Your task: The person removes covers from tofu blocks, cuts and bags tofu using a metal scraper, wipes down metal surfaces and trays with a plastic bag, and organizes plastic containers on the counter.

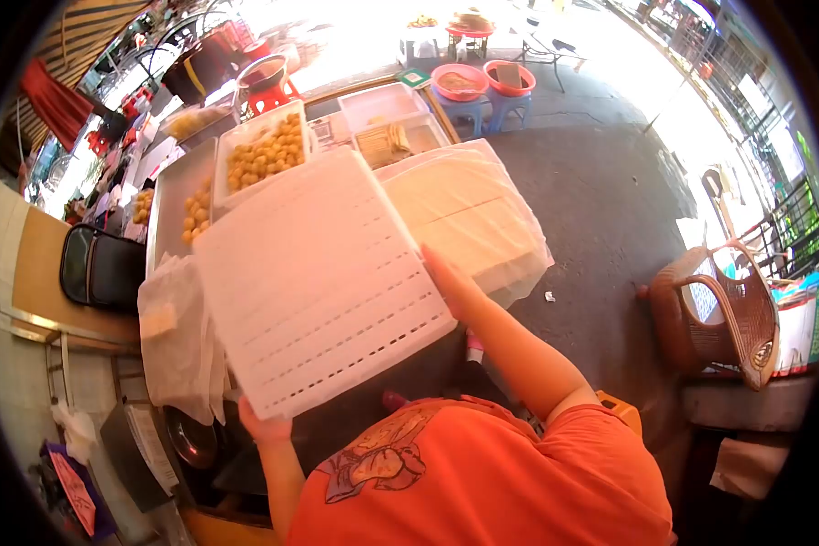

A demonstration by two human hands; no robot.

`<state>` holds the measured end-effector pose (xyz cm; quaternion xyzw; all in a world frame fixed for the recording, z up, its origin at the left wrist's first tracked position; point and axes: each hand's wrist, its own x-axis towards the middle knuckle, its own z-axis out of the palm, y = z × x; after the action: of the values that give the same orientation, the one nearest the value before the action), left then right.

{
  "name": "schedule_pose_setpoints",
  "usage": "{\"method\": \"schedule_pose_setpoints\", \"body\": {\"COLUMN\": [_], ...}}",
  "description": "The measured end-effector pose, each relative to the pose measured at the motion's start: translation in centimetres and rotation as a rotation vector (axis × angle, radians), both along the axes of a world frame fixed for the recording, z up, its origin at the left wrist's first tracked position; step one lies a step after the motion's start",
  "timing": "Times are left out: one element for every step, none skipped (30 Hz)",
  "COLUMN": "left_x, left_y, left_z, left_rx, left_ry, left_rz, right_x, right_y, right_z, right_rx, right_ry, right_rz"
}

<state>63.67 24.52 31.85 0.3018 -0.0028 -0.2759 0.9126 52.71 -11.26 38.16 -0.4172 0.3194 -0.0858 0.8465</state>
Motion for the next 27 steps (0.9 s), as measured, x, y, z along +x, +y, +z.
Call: {"method": "schedule_pose_setpoints", "body": {"left_x": [-0.3, -1.2, 2.8, 3.3, 3.7, 3.7, 3.9, 3.9, 3.7, 3.1, 2.8, 2.6, 2.0, 1.3, 0.7, 0.1, -0.5, -0.9, -1.2, -1.3, -1.4, -1.1, -0.6, -0.3, 0.1, 0.7, 1.2], "left_y": [-2.0, -5.3, -18.5, -21.3, -23.5, -26.1, -28.1, -30.1, -31.9, -34.2, -35.6, -36.4, -37.0, -37.3, -37.5, -37.6, -37.6, -37.6, -37.8, -37.9, -37.8, -37.6, -37.4, -37.1, -37.5, -38.1, -38.8], "left_z": [-0.5, 0.4, -3.8, -4.5, -5.9, -8.0, -10.3, -11.5, -11.7, -12.8, -13.0, -13.9, -14.2, -14.5, -14.6, -14.6, -14.5, -14.5, -14.5, -14.5, -14.5, -15.3, -16.7, -17.5, -16.6, -16.0, -15.4], "left_rx": [0.027, 0.125, 0.284, 0.355, 0.429, 0.459, 0.488, 0.516, 0.541, 0.565, 0.587, 0.64, 0.688, 0.737, 0.788, 0.84, 0.891, 0.941, 0.973, 1.005, 1.037, 1.122, 1.206, 1.291, 1.347, 1.401, 1.453], "left_ry": [0.035, -0.003, -0.006, -0.052, -0.098, -0.113, -0.128, -0.146, -0.135, -0.118, -0.1, -0.062, -0.071, -0.077, -0.081, -0.064, -0.048, -0.033, -0.069, -0.106, -0.145, -0.206, -0.267, -0.326, -0.4, -0.474, -0.546], "left_rz": [-0.033, -0.03, -0.031, -0.068, -0.106, -0.131, -0.156, -0.183, -0.196, -0.209, -0.215, -0.187, -0.18, -0.169, -0.156, -0.158, -0.16, -0.163, -0.167, -0.171, -0.176, -0.139, -0.099, -0.058, -0.049, -0.04, -0.033], "right_x": [-2.1, -4.1, -0.7, -0.7, -0.9, -1.8, -2.3, -2.6, -2.6, -3.1, -3.3, -3.3, -3.4, -3.7, -4.3, -5.0, -5.4, -5.8, -6.0, -6.1, -6.0, -6.0, -5.9, -5.9, -5.7, -5.5, -5.4], "right_y": [-1.8, -3.8, -15.4, -17.7, -19.8, -22.7, -25.6, -28.5, -30.3, -32.2, -33.4, -34.7, -36.2, -37.3, -37.6, -37.6, -37.3, -36.9, -36.6, -36.6, -36.6, -36.6, -36.8, -37.2, -37.5, -37.8, -38.2], "right_z": [0.3, 0.3, -6.4, -6.7, -6.9, -7.6, -9.8, -12.6, -13.2, -14.3, -15.3, -17.3, -19.5, -21.6, -21.7, -21.8, -21.8, -22.3, -22.7, -23.0, -23.1, -22.9, -23.0, -23.3, -23.4, -23.3, -23.4], "right_rx": [0.0, 0.001, 0.062, 0.025, -0.008, -0.036, -0.043, -0.052, -0.061, -0.057, -0.133, -0.212, -0.292, -0.331, -0.335, -0.337, -0.338, -0.381, -0.425, -0.472, -0.54, -0.607, -0.677, -0.806, -0.87, -0.938, -1.01], "right_ry": [0.019, 0.039, 0.1, 0.131, 0.164, 0.197, 0.181, 0.164, 0.145, 0.117, 0.183, 0.251, 0.321, 0.351, 0.343, 0.335, 0.327, 0.379, 0.428, 0.476, 0.513, 0.549, 0.581, 0.642, 0.677, 0.709, 0.742], "right_rz": [-0.064, -0.129, -0.191, -0.232, -0.274, -0.318, -0.299, -0.283, -0.267, -0.229, -0.224, -0.211, -0.191, -0.187, -0.187, -0.184, -0.182, -0.194, -0.207, -0.221, -0.206, -0.189, -0.171, -0.141, -0.128, -0.115, -0.102]}}
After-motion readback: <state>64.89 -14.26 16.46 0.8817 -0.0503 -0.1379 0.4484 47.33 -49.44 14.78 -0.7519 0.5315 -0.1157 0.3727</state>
